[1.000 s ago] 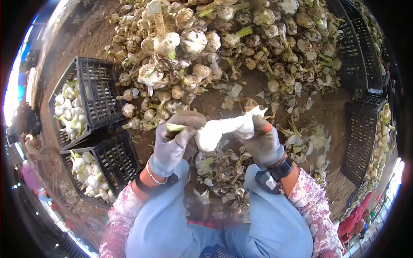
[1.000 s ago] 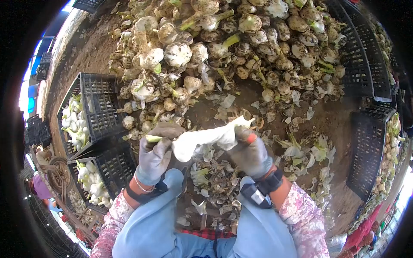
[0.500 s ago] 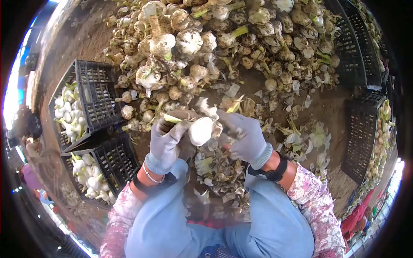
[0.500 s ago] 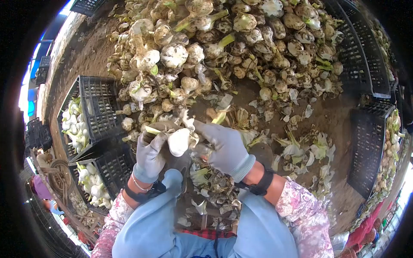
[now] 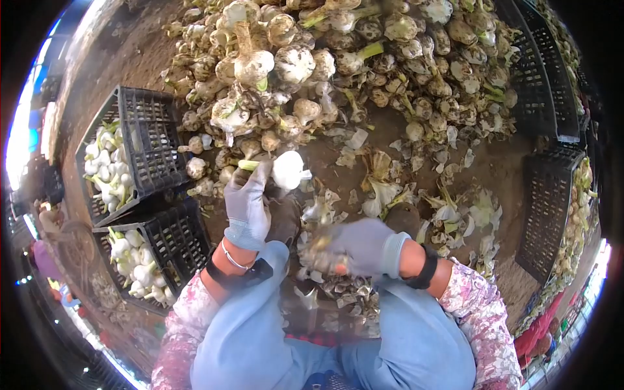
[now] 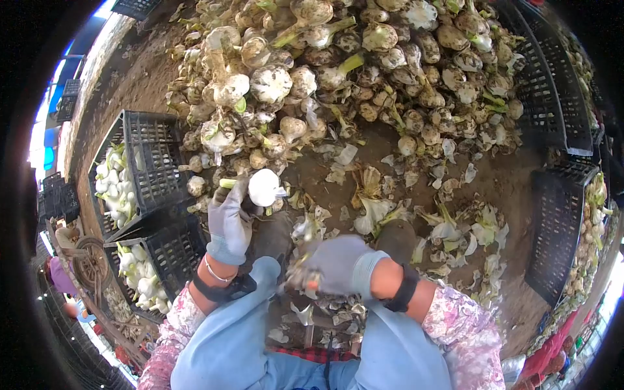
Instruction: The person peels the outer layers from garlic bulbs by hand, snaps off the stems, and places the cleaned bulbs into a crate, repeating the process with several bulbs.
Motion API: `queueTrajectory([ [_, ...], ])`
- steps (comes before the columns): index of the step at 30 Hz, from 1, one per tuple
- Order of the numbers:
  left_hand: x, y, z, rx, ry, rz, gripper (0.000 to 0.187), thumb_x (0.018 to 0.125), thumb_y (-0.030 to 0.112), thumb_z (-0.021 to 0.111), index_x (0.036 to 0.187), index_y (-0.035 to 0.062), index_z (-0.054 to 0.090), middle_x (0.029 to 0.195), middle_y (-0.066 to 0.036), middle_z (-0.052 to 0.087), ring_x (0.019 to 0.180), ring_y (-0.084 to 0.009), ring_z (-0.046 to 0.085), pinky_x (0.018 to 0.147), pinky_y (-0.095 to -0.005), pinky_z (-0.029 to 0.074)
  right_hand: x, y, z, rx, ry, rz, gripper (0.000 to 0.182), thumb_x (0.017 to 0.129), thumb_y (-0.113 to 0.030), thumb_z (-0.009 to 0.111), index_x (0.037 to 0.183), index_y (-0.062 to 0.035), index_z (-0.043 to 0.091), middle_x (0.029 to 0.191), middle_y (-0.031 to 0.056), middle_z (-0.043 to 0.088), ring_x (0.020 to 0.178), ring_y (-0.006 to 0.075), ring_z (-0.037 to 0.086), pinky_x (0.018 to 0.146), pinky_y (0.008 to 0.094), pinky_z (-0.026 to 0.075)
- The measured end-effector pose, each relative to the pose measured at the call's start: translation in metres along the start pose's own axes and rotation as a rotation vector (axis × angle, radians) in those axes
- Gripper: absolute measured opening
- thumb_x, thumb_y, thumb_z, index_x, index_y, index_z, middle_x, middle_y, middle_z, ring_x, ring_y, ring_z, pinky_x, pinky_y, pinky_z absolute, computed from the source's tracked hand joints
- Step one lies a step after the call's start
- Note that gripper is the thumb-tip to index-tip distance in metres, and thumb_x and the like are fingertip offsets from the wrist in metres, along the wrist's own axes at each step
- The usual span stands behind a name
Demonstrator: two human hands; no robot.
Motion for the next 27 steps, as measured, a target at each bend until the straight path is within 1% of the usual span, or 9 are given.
queueTrajectory([
  [2, 0.001, 0.003, 0.001, -0.041, 0.013, 0.0, 0.014, 0.097, 0.015, 0.061, 0.108, 0.0069, 0.06, 0.099, -0.006, 0.07, 0.083, -0.0159, 0.07, 0.06, -0.029, 0.057, -0.003, 0.002, -0.031, -0.337, 0.023, 0.465, 0.039, 0.084, -0.035, 0.064, 0.112, -0.0077, 0.067, 0.128, 0.0148, 0.061, 0.108, 0.0355, 0.063, 0.089, 0.0396, 0.053],
  [6, -0.01, 0.008, 0.018, -0.017, -0.036, -0.024, 0.015, 0.096, 0.014, 0.062, 0.108, 0.0052, 0.062, 0.102, -0.006, 0.069, 0.092, -0.0196, 0.069, 0.075, -0.0326, 0.058, -0.007, 0.003, -0.054, -0.028, 0.78, 0.173, 0.047, 0.077, -0.025, 0.076, 0.118, -0.0079, 0.061, 0.114, 0.0169, 0.064, 0.097, 0.0368, 0.064, 0.082, 0.0406, 0.053],
  [8, -0.021, 0.012, 0.03, 0.101, -0.118, 0.015, 0.015, 0.095, 0.013, 0.064, 0.107, 0.003, 0.064, 0.099, -0.005, 0.069, 0.09, -0.0151, 0.066, 0.077, -0.0296, 0.055, 0.002, 0.005, -0.056, 0.204, 0.93, 0.168, 0.045, 0.075, -0.019, 0.079, 0.112, -0.0008, 0.061, 0.097, 0.0157, 0.067, 0.089, 0.032, 0.066, 0.081, 0.0372, 0.052],
  [10, -0.029, 0.021, 0.032, 0.062, -0.033, -0.083, 0.014, 0.093, 0.012, 0.067, 0.101, 0.0005, 0.065, 0.091, -0.003, 0.068, 0.077, -0.0115, 0.062, 0.069, -0.0271, 0.054, 0.016, 0.008, -0.047, 0.714, 0.781, 0.23, 0.034, 0.076, -0.011, 0.074, 0.105, 0.0018, 0.062, 0.085, 0.0104, 0.068, 0.081, 0.0215, 0.067, 0.075, 0.0325, 0.053],
  [13, -0.032, 0.061, -0.001, 0.26, -0.076, 0.262, 0.015, 0.09, 0.015, 0.071, 0.097, 0.0015, 0.068, 0.09, -0.001, 0.068, 0.077, -0.0077, 0.06, 0.069, -0.0225, 0.048, 0.014, 0.03, -0.046, 0.303, 0.842, 0.153, 0.023, 0.076, -0.002, 0.07, 0.098, -0.0021, 0.063, 0.08, 0.0033, 0.068, 0.074, 0.0118, 0.062, 0.068, 0.0283, 0.05],
  [18, -0.1, 0.176, -0.13, 0.445, 0.48, 0.666, 0.016, 0.094, 0.01, 0.061, 0.106, 0.0006, 0.063, 0.093, -0.006, 0.067, 0.078, -0.0114, 0.062, 0.068, -0.025, 0.052, -0.029, 0.097, -0.009, 0.418, 0.908, 0.369, 0.018, 0.077, -0.003, 0.075, 0.09, -0.005, 0.062, 0.079, 0.0027, 0.064, 0.074, 0.0096, 0.056, 0.065, 0.0281, 0.047],
  [21, -0.129, 0.247, -0.203, 0.648, 0.825, 0.907, 0.018, 0.099, 0.017, 0.056, 0.107, 0.0013, 0.059, 0.1, -0.004, 0.063, 0.09, -0.0139, 0.061, 0.08, -0.0278, 0.051, -0.041, 0.099, 0.009, 0.551, 0.911, 0.437, 0.033, 0.077, 0.007, 0.071, 0.105, -0.0056, 0.06, 0.085, 0.0018, 0.06, 0.071, 0.0081, 0.052, 0.053, 0.0242, 0.042],
  [24, -0.088, 0.309, -0.266, 0.491, 0.559, 0.793, 0.036, 0.103, 0.029, 0.048, 0.12, -0.0019, 0.055, 0.115, -0.012, 0.06, 0.109, -0.0187, 0.059, 0.096, -0.0333, 0.049, -0.043, 0.099, 0.017, 0.67, 0.809, 0.572, 0.061, 0.072, 0.016, 0.064, 0.127, -0.0063, 0.053, 0.093, 0.0036, 0.057, 0.07, 0.0093, 0.052, 0.049, 0.0238, 0.041],
  [27, -0.026, 0.311, -0.307, 0.93, 0.579, 0.648, 0.055, 0.102, 0.042, 0.046, 0.131, -0.0039, 0.051, 0.129, -0.02, 0.057, 0.123, -0.0274, 0.054, 0.102, -0.0377, 0.046, -0.04, 0.122, 0.027, 0.57, 0.789, 0.484, 0.054, 0.073, 0.014, 0.063, 0.123, -0.0032, 0.057, 0.09, 0.0044, 0.061, 0.071, 0.0129, 0.056, 0.057, 0.0258, 0.046],
])
Point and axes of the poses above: each hand's wrist, its own x-axis towards the middle knuckle, its own z-axis out of the palm, y = z × x, the point moved 6 cm from there along x, towards the middle knuckle
